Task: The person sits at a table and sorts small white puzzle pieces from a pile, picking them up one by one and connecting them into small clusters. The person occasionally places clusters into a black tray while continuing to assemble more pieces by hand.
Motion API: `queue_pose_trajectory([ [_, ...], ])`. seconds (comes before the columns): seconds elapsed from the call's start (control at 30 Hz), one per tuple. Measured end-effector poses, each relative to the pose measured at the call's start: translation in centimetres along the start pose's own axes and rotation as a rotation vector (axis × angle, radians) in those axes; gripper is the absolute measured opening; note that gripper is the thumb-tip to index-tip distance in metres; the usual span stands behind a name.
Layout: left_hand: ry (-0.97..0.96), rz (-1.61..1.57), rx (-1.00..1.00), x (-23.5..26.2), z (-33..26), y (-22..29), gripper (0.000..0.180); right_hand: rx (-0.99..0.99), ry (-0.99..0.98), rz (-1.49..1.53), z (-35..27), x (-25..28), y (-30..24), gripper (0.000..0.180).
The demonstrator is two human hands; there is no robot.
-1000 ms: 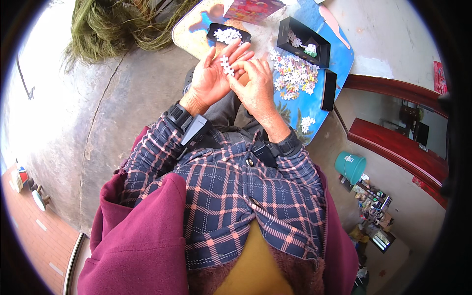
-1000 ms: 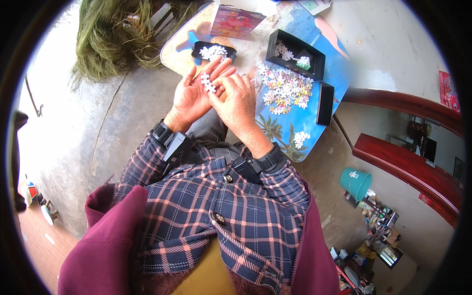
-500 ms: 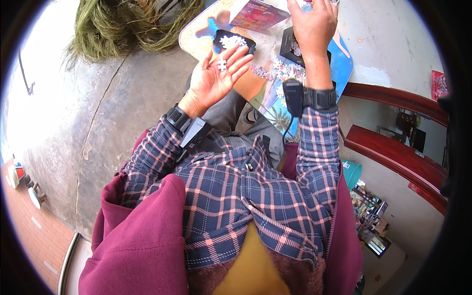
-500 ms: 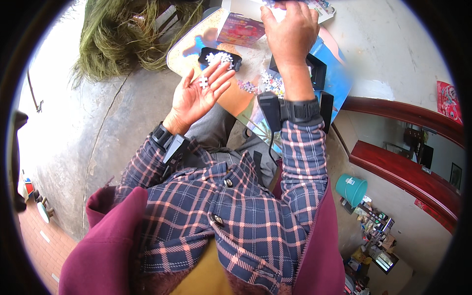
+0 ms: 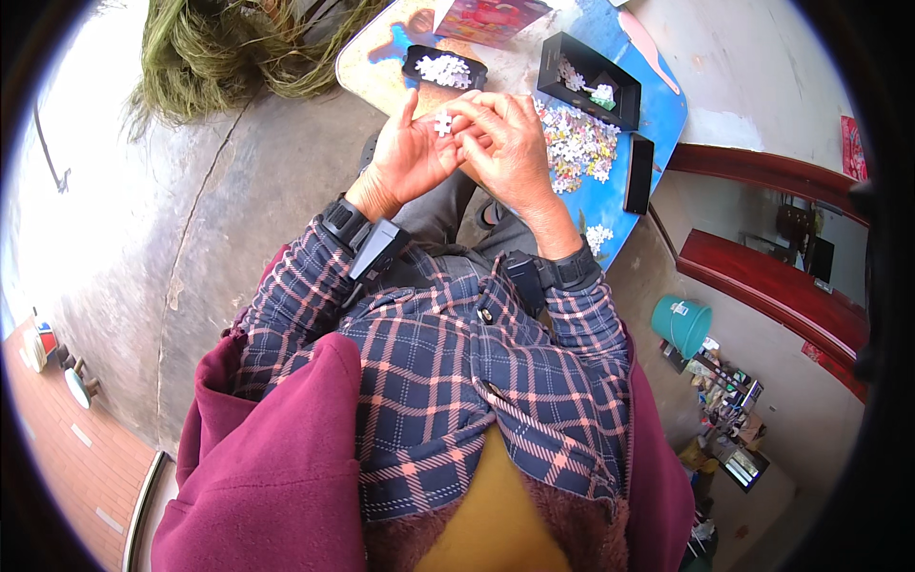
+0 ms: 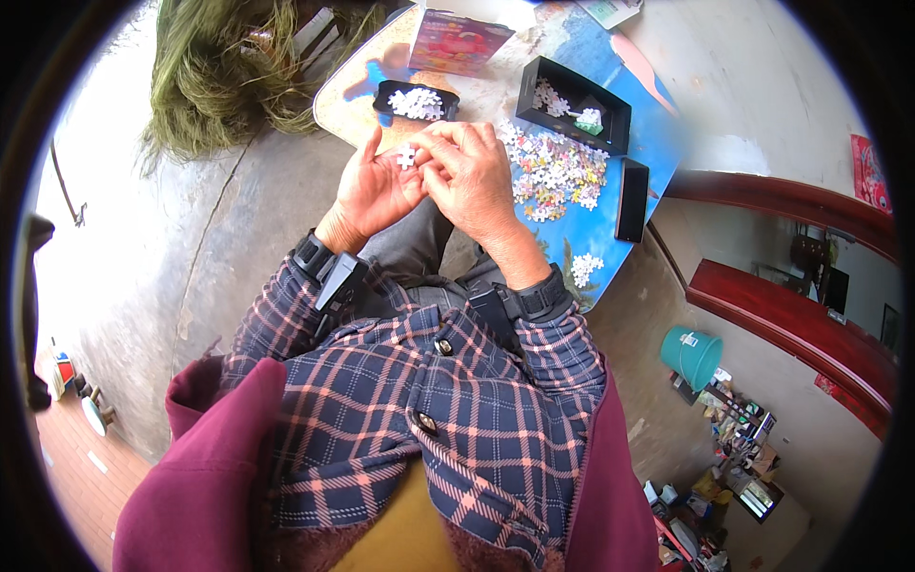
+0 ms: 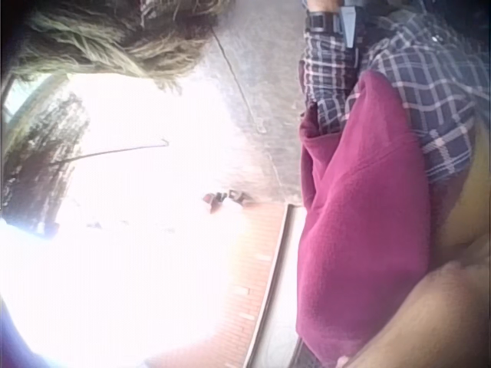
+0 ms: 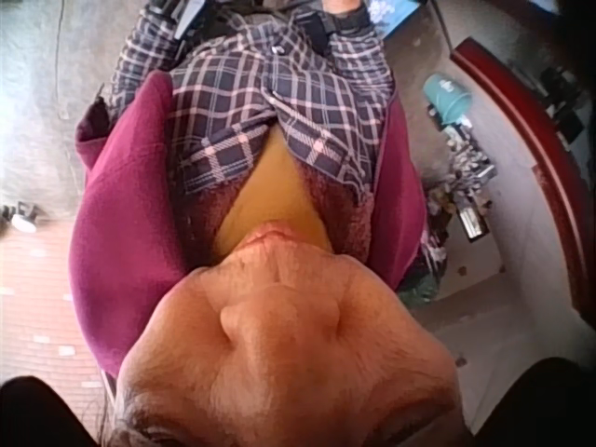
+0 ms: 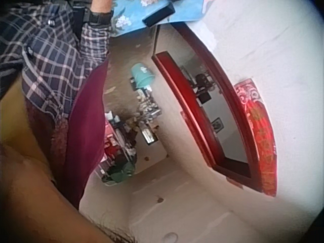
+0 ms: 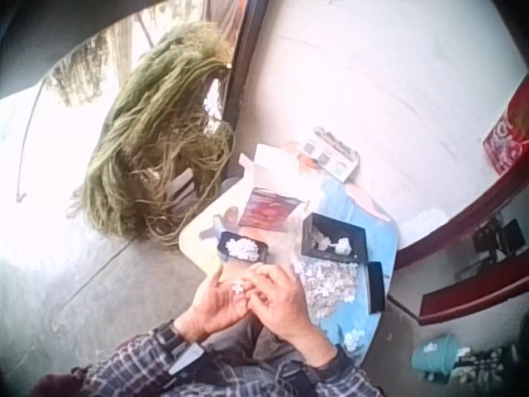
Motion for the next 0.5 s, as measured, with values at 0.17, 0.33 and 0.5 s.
queue_pose_trajectory([
  [0.17,0.348,0.389,-0.071,0.7,-0.5,-0.3,0.07,-0.048,-0.013,0.016,-1.0,-0.1,0.2,0.032],
  [0.33,-0.024,0.194,0.108,1.6,-0.2,0.1,0.077,-0.032,-0.014,-0.032,-1.3,0.0,0.4,0.034],
  [0.5,0.186,0.332,0.125,2.5,-0.9,0.7,0.076,0.033,-0.065,-0.066,-1.2,-0.2,0.6,0.028],
])
Point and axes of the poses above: each hand's wrist, its own z-axis towards the middle knuckle, its own x-axis out of the back of the hand, y = z × x, the point moved 1 cm from there along z, towards the middle knuckle, and after that the axes turned 15 degrees about -x, right-handed, at the moved point
